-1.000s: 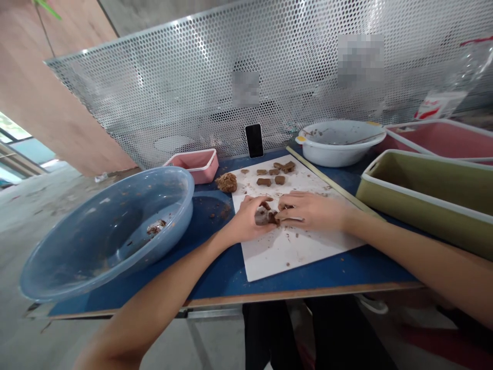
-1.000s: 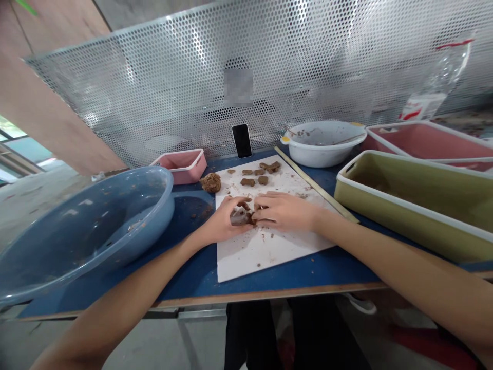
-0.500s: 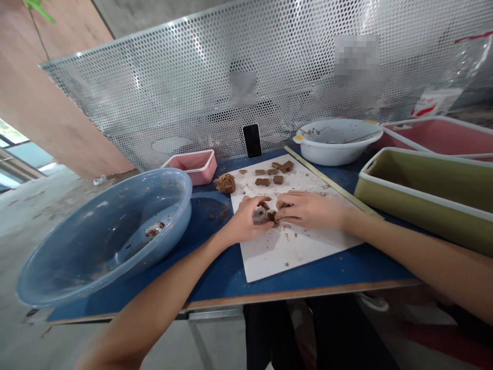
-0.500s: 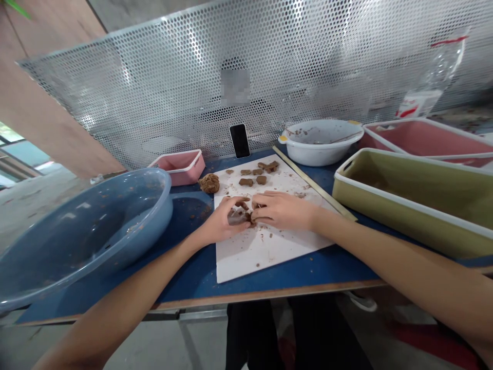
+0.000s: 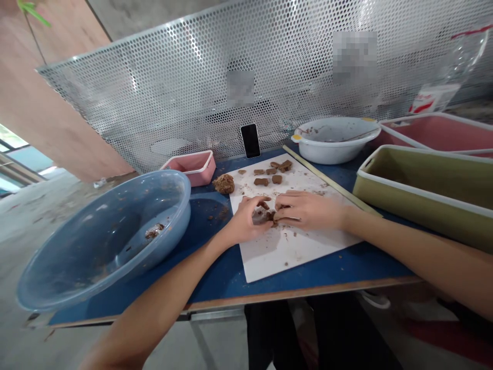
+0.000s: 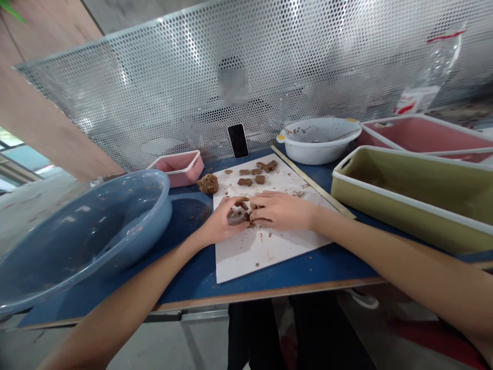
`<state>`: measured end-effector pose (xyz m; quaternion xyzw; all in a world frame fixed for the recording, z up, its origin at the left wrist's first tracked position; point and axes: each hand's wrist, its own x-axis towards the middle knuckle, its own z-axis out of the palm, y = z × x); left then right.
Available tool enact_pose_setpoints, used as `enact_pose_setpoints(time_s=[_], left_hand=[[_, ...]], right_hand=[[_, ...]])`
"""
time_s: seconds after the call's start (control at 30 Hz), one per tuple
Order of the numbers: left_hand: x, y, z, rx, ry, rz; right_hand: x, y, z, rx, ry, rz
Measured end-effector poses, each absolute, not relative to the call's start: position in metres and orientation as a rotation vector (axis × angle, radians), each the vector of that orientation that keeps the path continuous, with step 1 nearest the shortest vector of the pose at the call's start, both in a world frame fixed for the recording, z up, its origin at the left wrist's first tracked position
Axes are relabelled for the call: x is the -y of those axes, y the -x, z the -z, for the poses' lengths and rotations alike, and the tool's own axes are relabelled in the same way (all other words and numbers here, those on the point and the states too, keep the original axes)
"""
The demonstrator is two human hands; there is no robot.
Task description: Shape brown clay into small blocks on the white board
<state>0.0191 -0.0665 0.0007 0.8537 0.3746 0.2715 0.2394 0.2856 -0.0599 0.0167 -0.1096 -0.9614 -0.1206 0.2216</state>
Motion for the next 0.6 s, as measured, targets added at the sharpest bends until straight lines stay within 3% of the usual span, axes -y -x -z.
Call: enact_pose_setpoints(time_s=[0.23,0.6], left_hand=[[0.069,-0.020,-0.004,-1.016,-2.350,-0.749],[0.071,-0.027,-0.004,-1.010,-2.380,-0.809]], right_hand=[[0.062,-0.296,-0.028,2.670,0.406,0.175],[0.059,-0.298,-0.022,2.740,0.372,0.264]])
